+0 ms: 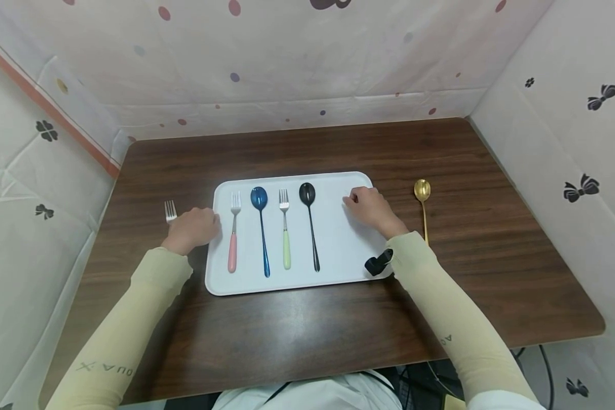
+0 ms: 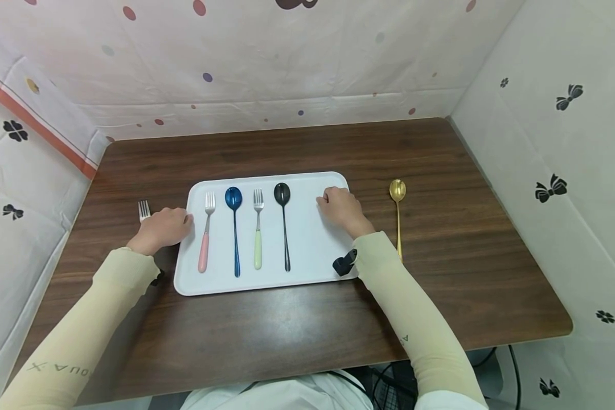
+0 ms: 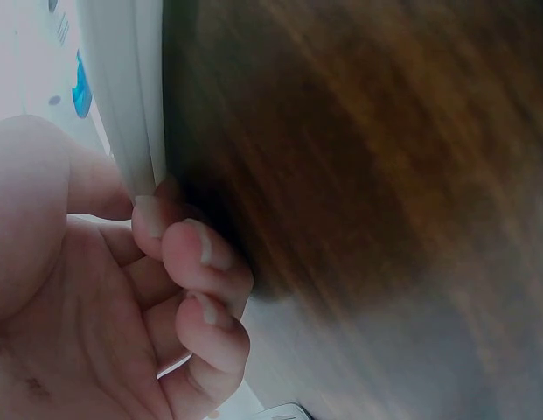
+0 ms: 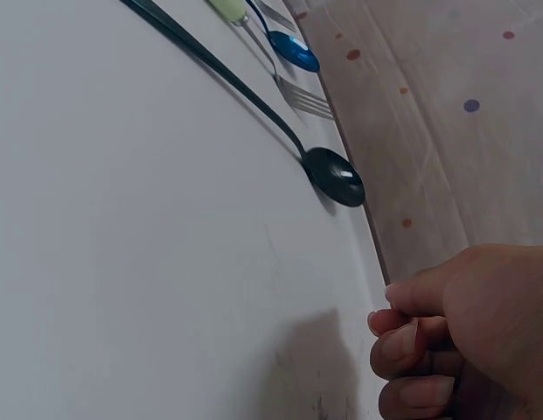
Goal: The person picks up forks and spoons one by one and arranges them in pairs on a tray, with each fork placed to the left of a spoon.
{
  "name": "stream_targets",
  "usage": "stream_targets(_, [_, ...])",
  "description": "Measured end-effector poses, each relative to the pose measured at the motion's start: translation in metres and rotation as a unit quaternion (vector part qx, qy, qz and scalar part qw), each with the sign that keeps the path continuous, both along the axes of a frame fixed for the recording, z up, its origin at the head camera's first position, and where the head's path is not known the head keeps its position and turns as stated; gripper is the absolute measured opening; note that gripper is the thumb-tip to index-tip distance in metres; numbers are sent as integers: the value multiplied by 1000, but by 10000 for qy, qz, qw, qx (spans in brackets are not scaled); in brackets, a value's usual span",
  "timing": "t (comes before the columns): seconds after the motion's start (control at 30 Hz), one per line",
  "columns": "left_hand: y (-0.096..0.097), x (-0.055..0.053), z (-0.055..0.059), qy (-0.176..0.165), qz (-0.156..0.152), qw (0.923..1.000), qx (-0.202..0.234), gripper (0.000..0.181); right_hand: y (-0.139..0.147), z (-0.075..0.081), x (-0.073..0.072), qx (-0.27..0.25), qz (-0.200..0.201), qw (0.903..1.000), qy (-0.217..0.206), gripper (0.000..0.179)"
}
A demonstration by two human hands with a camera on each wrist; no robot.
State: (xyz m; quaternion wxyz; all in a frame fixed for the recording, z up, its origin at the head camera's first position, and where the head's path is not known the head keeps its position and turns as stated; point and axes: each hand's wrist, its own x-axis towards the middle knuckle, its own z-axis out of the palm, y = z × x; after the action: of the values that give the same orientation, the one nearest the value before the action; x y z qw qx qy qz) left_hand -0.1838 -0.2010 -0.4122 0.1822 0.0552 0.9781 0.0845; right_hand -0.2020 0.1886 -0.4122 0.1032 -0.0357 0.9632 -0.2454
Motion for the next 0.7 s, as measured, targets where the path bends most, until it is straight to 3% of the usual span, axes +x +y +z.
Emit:
stream_targets(0.47, [0, -1, -2, 39, 36, 10000, 24, 41, 30, -3, -6, -49, -376, 9992, 133, 32])
stream_targets(0.7, [0, -1, -3, 41, 32, 10000, 48, 41, 44, -8, -6, 170, -579, 9981, 141, 34])
